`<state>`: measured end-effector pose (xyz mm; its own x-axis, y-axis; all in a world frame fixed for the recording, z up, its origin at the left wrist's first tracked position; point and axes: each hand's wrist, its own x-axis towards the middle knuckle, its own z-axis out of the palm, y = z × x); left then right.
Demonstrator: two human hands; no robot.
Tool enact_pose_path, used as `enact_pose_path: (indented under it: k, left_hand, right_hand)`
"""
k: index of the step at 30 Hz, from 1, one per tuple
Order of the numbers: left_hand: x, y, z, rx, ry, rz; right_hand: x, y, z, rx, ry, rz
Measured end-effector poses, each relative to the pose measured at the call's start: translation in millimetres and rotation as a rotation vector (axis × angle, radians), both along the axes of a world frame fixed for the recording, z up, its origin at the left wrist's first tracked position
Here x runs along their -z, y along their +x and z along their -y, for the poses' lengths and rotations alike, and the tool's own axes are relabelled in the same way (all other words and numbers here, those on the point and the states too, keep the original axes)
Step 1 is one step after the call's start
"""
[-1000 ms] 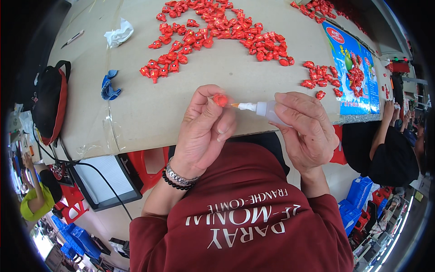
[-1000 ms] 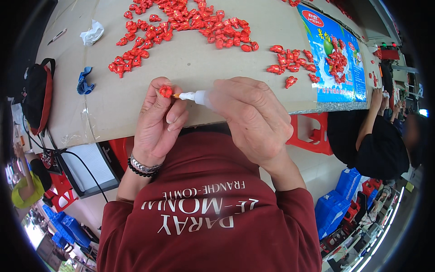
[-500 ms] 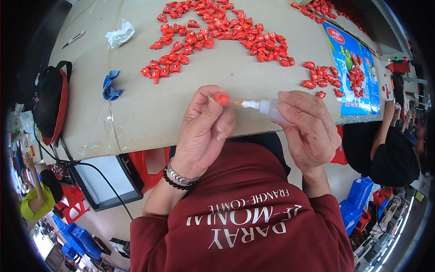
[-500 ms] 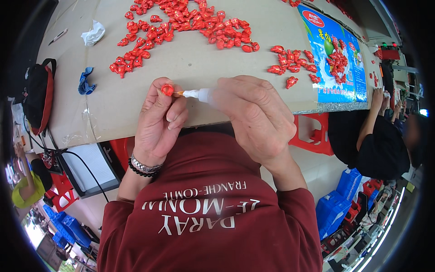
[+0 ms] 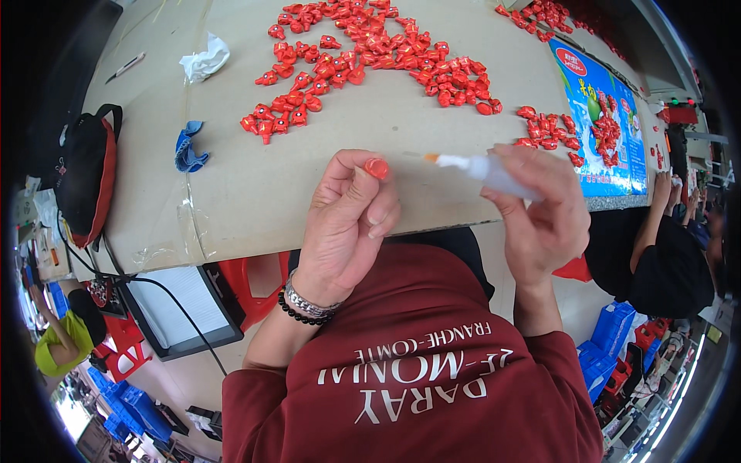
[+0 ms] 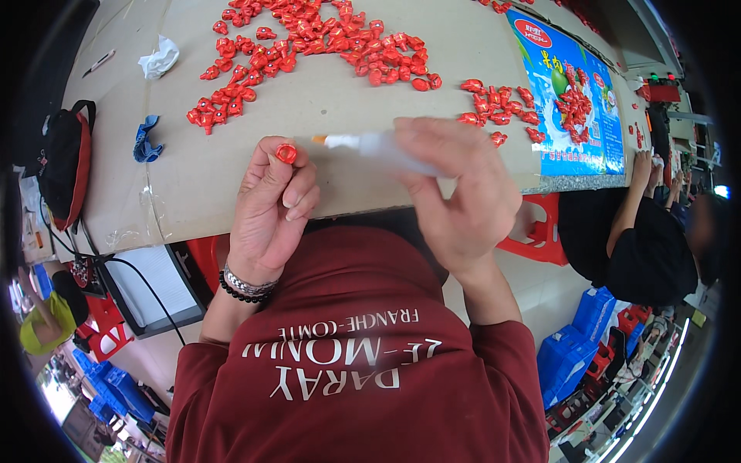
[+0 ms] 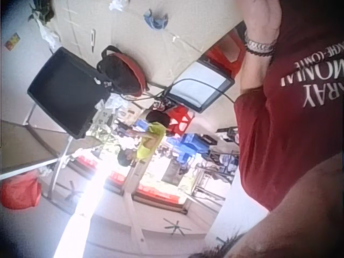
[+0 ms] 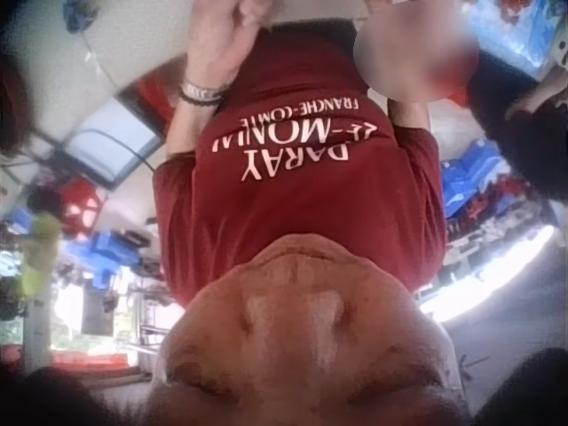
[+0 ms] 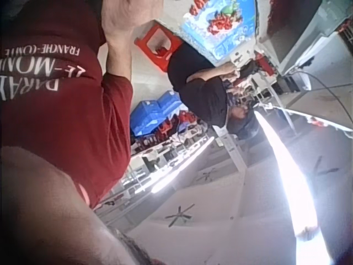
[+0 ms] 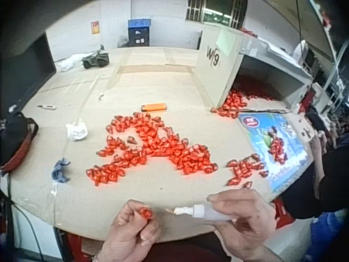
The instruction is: The person sits at a table and repeatedly picks up small red plastic objects. They apply a small amount of white liquid from a squeeze bottle onto the top of each object and then place it back on the table. The process is repeated for numerous items throughout the clip.
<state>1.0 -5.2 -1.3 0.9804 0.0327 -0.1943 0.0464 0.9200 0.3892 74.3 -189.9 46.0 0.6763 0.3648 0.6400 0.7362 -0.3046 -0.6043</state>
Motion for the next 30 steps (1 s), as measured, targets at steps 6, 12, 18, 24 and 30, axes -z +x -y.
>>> enact_pose_path:
  k: [6, 12, 18, 24, 30]
  left_hand:
    - [-1.9, -1.2, -1.2, 0.002, -0.018, -0.013]
    - [-3.4, -4.4, -5.6, 0.035, -0.110, -0.047]
    - [-1.5, -10.3, -8.0, 0.058, -0.128, -0.028]
    - [1.8, -14.5, -7.8, 0.072, -0.148, 0.001]
    - [4.4, -13.6, -7.4, 0.086, -0.166, 0.036]
  right_hand:
    - [-8.4, 18.8, -5.7, 0.042, 0.527, -0.764]
    - [6.6, 55.0, -7.7, 0.009, 0.260, -0.753]
    - [12.7, 74.7, -29.3, 0.187, -0.450, -0.089]
    - [9.6, 65.7, -44.8, 0.291, -0.627, -0.074]
    - [22.7, 61.8, -36.7, 0.248, -0.508, -0.041]
